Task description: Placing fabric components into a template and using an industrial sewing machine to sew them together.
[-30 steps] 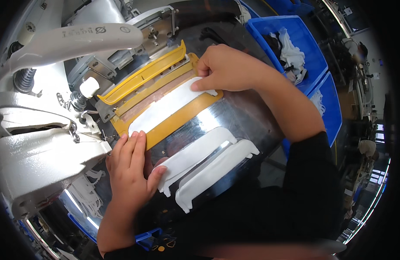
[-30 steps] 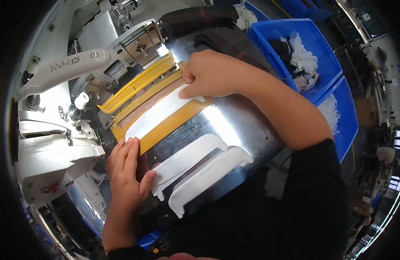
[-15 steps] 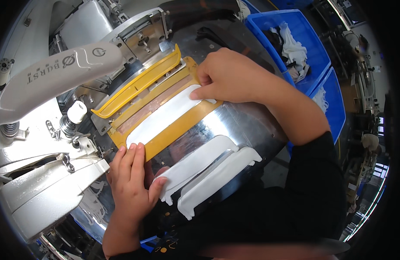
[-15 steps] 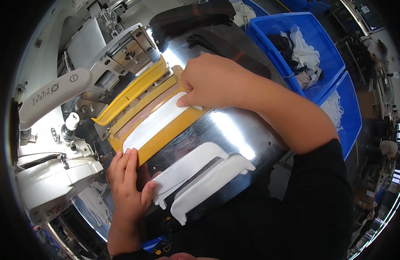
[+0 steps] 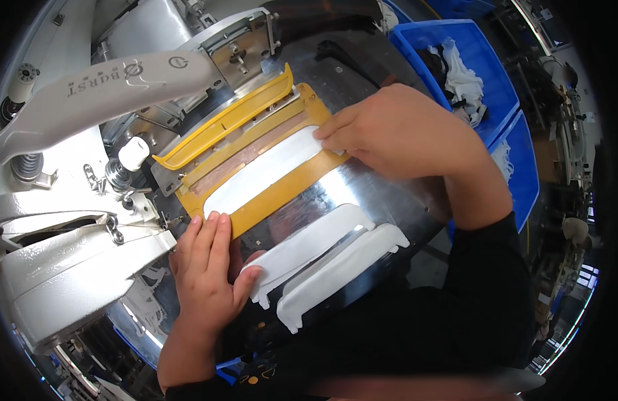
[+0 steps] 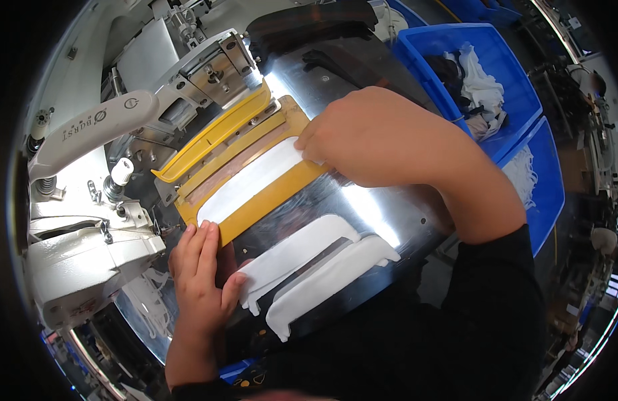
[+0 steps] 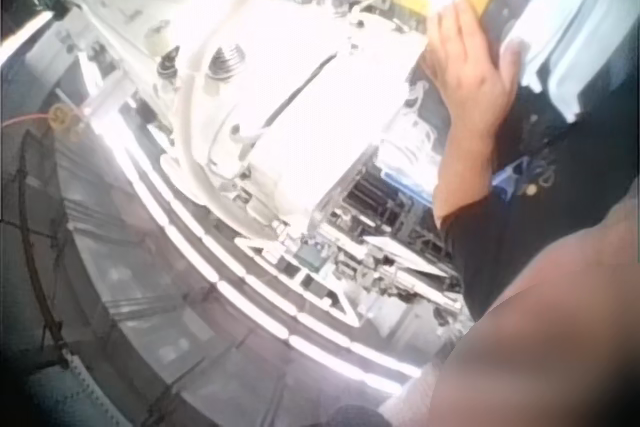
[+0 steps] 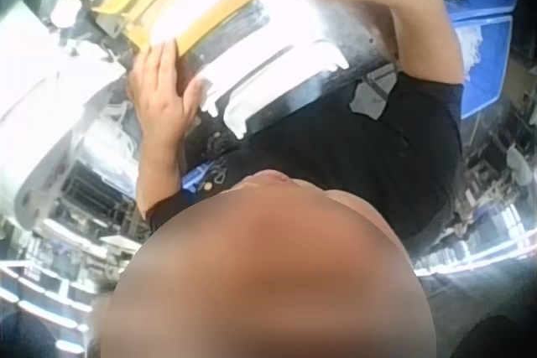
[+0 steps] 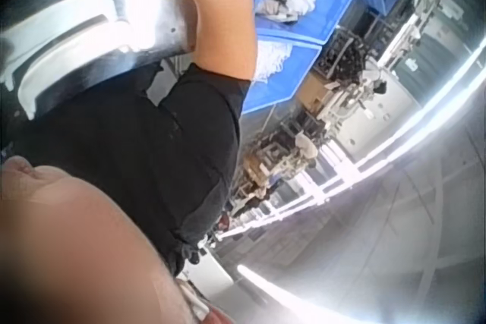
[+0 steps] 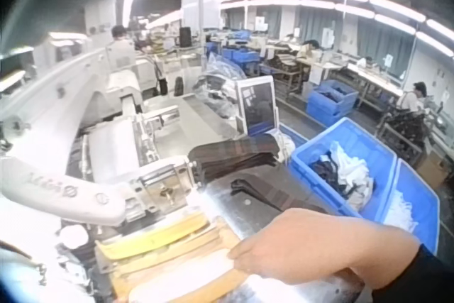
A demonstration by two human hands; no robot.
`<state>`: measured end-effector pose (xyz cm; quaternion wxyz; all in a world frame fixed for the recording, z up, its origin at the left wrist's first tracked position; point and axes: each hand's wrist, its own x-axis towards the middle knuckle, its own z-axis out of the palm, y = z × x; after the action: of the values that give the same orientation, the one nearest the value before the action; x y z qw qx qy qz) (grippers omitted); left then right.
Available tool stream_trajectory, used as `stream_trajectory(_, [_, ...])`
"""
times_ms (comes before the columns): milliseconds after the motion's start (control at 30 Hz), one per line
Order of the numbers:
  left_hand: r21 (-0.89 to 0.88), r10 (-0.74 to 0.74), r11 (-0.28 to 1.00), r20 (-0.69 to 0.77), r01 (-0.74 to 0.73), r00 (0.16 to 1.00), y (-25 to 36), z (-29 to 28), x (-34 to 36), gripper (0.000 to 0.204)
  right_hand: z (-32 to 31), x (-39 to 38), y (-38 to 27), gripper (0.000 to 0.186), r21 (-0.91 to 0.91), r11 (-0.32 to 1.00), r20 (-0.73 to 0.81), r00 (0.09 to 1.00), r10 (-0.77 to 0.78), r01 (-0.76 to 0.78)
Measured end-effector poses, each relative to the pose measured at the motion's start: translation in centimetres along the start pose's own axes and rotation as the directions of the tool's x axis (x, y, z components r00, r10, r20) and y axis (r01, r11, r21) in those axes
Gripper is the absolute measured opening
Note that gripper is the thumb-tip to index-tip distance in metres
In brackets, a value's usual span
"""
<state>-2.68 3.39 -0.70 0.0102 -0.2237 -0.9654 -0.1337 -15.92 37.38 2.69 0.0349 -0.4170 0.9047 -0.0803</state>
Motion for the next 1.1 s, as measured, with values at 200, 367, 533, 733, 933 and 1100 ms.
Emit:
stream_trajectory(200, [0.081,0.098,0.993,-0.119,-0.089,0.988,-0.2,-0.4,-1.3,0.052,-0.3,1.5,2.7,0.025,0.282,0.952,-0.079,0.986,0.149,-0.121])
stream_trajectory(367, [-0.028,0.130,0.990,-0.209,-0.138,0.969,-0.2,-0.2,-1.2,0.045,-0.3,1.6,8.3,0.051,0.131,0.681,-0.099,0.674,0.732,-0.721])
stream_trajectory(533, [-0.092,0.105,0.987,-0.245,-0.131,0.964,-0.5,0.2,-0.9,0.043,1.6,1.9,10.7,0.041,0.305,0.738,-0.203,0.716,0.668,-0.602])
stream_trajectory(733, [-0.161,0.107,0.973,-0.312,-0.164,0.944,-0.5,0.8,-0.7,0.038,-0.2,0.8,11.4,0.027,0.377,0.790,-0.218,0.783,0.583,-0.484])
stream_trajectory(933, [-0.210,0.069,0.968,-0.321,-0.142,0.945,-0.1,1.1,-0.5,0.038,-2.9,0.4,5.4,0.017,0.734,0.665,-0.208,0.886,0.415,-0.139])
stream_trajectory(1100, [-0.126,-0.006,0.991,-0.340,-0.039,0.941,-0.2,0.9,-1.4,0.032,-2.7,7.2,-3.7,0.015,0.670,0.742,0.061,0.998,-0.009,-0.034])
